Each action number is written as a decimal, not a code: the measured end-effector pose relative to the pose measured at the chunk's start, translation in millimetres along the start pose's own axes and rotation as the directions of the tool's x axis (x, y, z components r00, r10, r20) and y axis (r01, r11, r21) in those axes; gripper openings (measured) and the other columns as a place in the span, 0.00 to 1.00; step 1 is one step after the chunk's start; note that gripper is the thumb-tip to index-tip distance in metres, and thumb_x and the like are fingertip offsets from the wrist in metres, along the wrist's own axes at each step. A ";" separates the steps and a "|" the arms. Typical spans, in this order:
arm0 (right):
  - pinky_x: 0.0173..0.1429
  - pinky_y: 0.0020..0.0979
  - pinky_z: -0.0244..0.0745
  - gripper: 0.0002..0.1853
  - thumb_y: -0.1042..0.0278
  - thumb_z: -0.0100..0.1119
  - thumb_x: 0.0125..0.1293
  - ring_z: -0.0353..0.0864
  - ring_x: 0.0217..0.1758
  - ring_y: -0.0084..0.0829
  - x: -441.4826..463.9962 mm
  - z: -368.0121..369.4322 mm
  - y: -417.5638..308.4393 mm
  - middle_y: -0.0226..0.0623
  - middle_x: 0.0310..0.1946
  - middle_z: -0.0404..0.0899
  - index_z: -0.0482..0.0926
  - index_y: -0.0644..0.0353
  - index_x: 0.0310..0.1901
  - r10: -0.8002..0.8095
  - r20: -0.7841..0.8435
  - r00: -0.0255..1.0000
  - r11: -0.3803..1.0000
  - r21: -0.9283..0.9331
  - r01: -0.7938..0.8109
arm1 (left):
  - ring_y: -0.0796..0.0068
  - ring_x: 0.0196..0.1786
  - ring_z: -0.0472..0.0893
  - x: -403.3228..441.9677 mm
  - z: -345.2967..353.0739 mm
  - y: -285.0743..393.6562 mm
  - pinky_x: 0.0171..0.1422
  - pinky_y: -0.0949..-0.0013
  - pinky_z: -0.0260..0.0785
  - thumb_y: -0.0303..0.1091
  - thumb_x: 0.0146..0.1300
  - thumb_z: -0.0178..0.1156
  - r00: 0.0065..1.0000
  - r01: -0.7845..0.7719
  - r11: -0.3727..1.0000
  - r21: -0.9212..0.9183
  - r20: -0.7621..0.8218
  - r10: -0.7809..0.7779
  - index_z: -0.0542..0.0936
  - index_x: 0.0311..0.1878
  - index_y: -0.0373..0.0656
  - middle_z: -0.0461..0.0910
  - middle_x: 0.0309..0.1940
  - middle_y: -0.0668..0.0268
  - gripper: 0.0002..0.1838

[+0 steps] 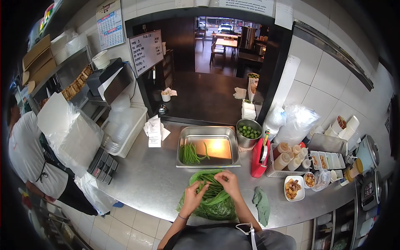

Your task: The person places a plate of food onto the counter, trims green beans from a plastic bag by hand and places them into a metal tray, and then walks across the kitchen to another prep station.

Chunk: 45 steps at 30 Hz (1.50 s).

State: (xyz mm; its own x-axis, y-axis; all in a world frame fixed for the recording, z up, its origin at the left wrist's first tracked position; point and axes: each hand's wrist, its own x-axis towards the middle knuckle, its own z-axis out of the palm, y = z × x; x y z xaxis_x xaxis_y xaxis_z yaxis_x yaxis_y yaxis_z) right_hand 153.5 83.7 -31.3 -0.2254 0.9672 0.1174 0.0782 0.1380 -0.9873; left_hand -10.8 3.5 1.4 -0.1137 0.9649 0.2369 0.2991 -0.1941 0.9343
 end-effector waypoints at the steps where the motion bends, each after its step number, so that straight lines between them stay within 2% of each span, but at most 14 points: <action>1: 0.41 0.29 0.68 0.03 0.74 0.63 0.55 0.78 0.32 0.31 -1.4 -2.5 5.1 0.30 0.23 0.78 0.84 0.55 0.31 -0.154 -0.014 0.988 0.896 -0.424 0.134 | 0.78 0.30 0.78 0.9 -1.3 -5.4 0.36 0.73 0.69 0.28 0.61 0.61 0.999 -0.003 1.000 -0.018 -0.038 0.002 0.82 0.42 0.37 0.81 0.29 0.63 0.08; 2: 0.39 0.37 0.66 0.06 0.73 0.62 0.52 0.77 0.33 0.39 -6.3 -4.4 9.6 0.33 0.28 0.78 0.85 0.50 0.31 -0.209 0.047 0.977 0.774 -0.603 0.195 | 0.74 0.29 0.79 2.2 -3.7 -8.5 0.35 0.72 0.69 0.29 0.62 0.61 0.997 -0.007 0.999 -0.035 -0.077 0.005 0.82 0.42 0.37 0.82 0.30 0.60 0.08; 3: 0.39 0.37 0.66 0.06 0.73 0.62 0.52 0.77 0.33 0.39 -11.0 -3.1 12.1 0.33 0.28 0.78 0.85 0.50 0.31 -0.215 0.050 0.975 0.774 -0.601 0.201 | 0.74 0.29 0.79 3.2 -6.5 -9.0 0.35 0.72 0.69 0.29 0.62 0.61 0.997 -0.011 0.999 -0.032 -0.082 0.009 0.82 0.42 0.37 0.82 0.30 0.60 0.08; 5: 0.39 0.40 0.65 0.10 0.73 0.60 0.54 0.76 0.36 0.38 -20.8 -2.6 16.9 0.33 0.34 0.77 0.86 0.51 0.36 -0.249 0.252 0.935 0.555 -0.754 0.351 | 0.74 0.31 0.81 2.7 -8.7 -9.6 0.37 0.72 0.70 0.29 0.62 0.60 0.996 0.041 0.999 0.000 -0.073 -0.041 0.82 0.43 0.37 0.82 0.28 0.59 0.09; 7: 0.41 0.37 0.67 0.12 0.73 0.59 0.55 0.76 0.41 0.38 -21.8 3.4 -1.1 0.34 0.44 0.77 0.85 0.51 0.41 -0.206 0.260 0.943 0.537 -0.776 0.331 | 0.75 0.31 0.81 3.1 -8.7 -9.3 0.37 0.73 0.70 0.29 0.63 0.60 0.996 0.057 0.998 0.007 -0.073 -0.057 0.82 0.44 0.37 0.82 0.28 0.59 0.09; 9: 0.44 0.31 0.70 0.10 0.76 0.60 0.59 0.77 0.42 0.33 -18.2 8.4 -15.2 0.34 0.40 0.80 0.84 0.56 0.42 -0.281 0.263 0.923 0.909 -0.235 0.344 | 0.76 0.31 0.81 2.8 -9.2 -7.3 0.37 0.73 0.69 0.29 0.63 0.59 0.995 0.078 0.997 0.015 -0.071 -0.077 0.82 0.44 0.38 0.82 0.27 0.60 0.09; 15: 0.38 0.21 0.70 0.09 0.70 0.63 0.62 0.77 0.35 0.16 -13.1 0.3 -4.0 0.31 0.33 0.82 0.83 0.64 0.41 -0.005 0.381 0.925 0.990 -0.126 0.058 | 0.83 0.26 0.75 4.9 -14.9 -3.5 0.32 0.76 0.66 0.30 0.65 0.57 0.984 0.126 0.976 -0.179 -0.099 -0.145 0.82 0.43 0.39 0.81 0.26 0.69 0.08; 20: 0.39 0.20 0.71 0.08 0.70 0.63 0.62 0.77 0.35 0.16 -13.4 -9.3 3.1 0.27 0.33 0.81 0.83 0.64 0.40 0.063 0.447 0.892 0.997 -0.059 -0.041 | 0.93 0.18 0.60 5.6 -23.3 3.0 0.20 0.82 0.49 0.32 0.67 0.56 0.948 0.255 0.837 -0.484 -0.044 -0.314 0.81 0.44 0.39 0.75 0.21 0.76 0.09; 28: 0.41 0.18 0.71 0.08 0.70 0.60 0.65 0.78 0.35 0.15 -10.0 -14.5 -0.8 0.28 0.33 0.82 0.81 0.66 0.40 0.052 0.438 0.898 0.986 0.119 -0.115 | 0.92 0.16 0.54 8.0 -30.4 7.2 0.19 0.81 0.43 0.33 0.68 0.55 0.948 0.265 0.762 -0.591 0.017 -0.317 0.78 0.42 0.36 0.66 0.17 0.79 0.09; 31: 0.42 0.23 0.72 0.09 0.67 0.61 0.64 0.79 0.37 0.21 -10.5 -4.7 6.3 0.28 0.33 0.81 0.81 0.62 0.41 -0.020 0.282 0.959 0.999 -0.037 0.031 | 0.91 0.15 0.53 8.4 -33.2 -0.1 0.19 0.80 0.43 0.35 0.69 0.54 0.949 0.256 0.726 -0.639 0.023 -0.315 0.77 0.41 0.37 0.66 0.18 0.77 0.10; 32: 0.44 0.30 0.71 0.10 0.67 0.62 0.61 0.78 0.41 0.28 -11.5 -1.8 6.8 0.32 0.36 0.80 0.81 0.60 0.42 -0.106 0.273 0.956 0.899 -0.385 0.210 | 0.91 0.15 0.53 8.1 -33.6 -2.9 0.19 0.80 0.43 0.36 0.69 0.54 0.946 0.256 0.696 -0.670 0.026 -0.323 0.77 0.40 0.38 0.66 0.18 0.77 0.10; 33: 0.47 0.36 0.70 0.11 0.66 0.63 0.58 0.76 0.46 0.35 -12.4 1.9 7.3 0.35 0.38 0.78 0.81 0.59 0.42 -0.189 0.297 0.936 0.652 -0.674 0.346 | 0.91 0.15 0.53 7.6 -33.3 -2.8 0.19 0.80 0.43 0.36 0.69 0.54 0.946 0.255 0.697 -0.670 0.024 -0.323 0.77 0.40 0.38 0.66 0.18 0.77 0.10; 34: 0.51 0.43 0.65 0.13 0.63 0.65 0.54 0.71 0.51 0.39 -15.8 7.9 13.2 0.35 0.40 0.75 0.82 0.54 0.42 -0.105 0.296 0.949 0.628 -0.720 0.294 | 0.90 0.15 0.53 7.7 -32.7 -2.4 0.20 0.80 0.44 0.39 0.69 0.54 0.928 0.264 0.649 -0.713 0.004 -0.373 0.77 0.37 0.40 0.65 0.17 0.77 0.12; 45: 0.50 0.40 0.64 0.09 0.68 0.67 0.51 0.73 0.49 0.36 -14.9 21.5 11.3 0.32 0.40 0.74 0.81 0.53 0.36 -0.101 0.230 0.968 0.513 -0.822 0.249 | 0.87 0.15 0.57 8.5 -31.4 -3.9 0.20 0.78 0.49 0.46 0.69 0.53 0.876 0.317 0.378 -0.870 0.116 -0.468 0.67 0.26 0.49 0.61 0.15 0.77 0.18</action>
State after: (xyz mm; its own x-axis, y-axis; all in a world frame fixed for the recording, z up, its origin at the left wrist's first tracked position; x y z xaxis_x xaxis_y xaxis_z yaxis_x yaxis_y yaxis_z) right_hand 136.9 66.3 -46.5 -0.4496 0.8732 0.1883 0.7821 0.4866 -0.3891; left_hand -42.7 6.9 8.1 -0.1301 0.9568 -0.2601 -0.7470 0.0779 0.6602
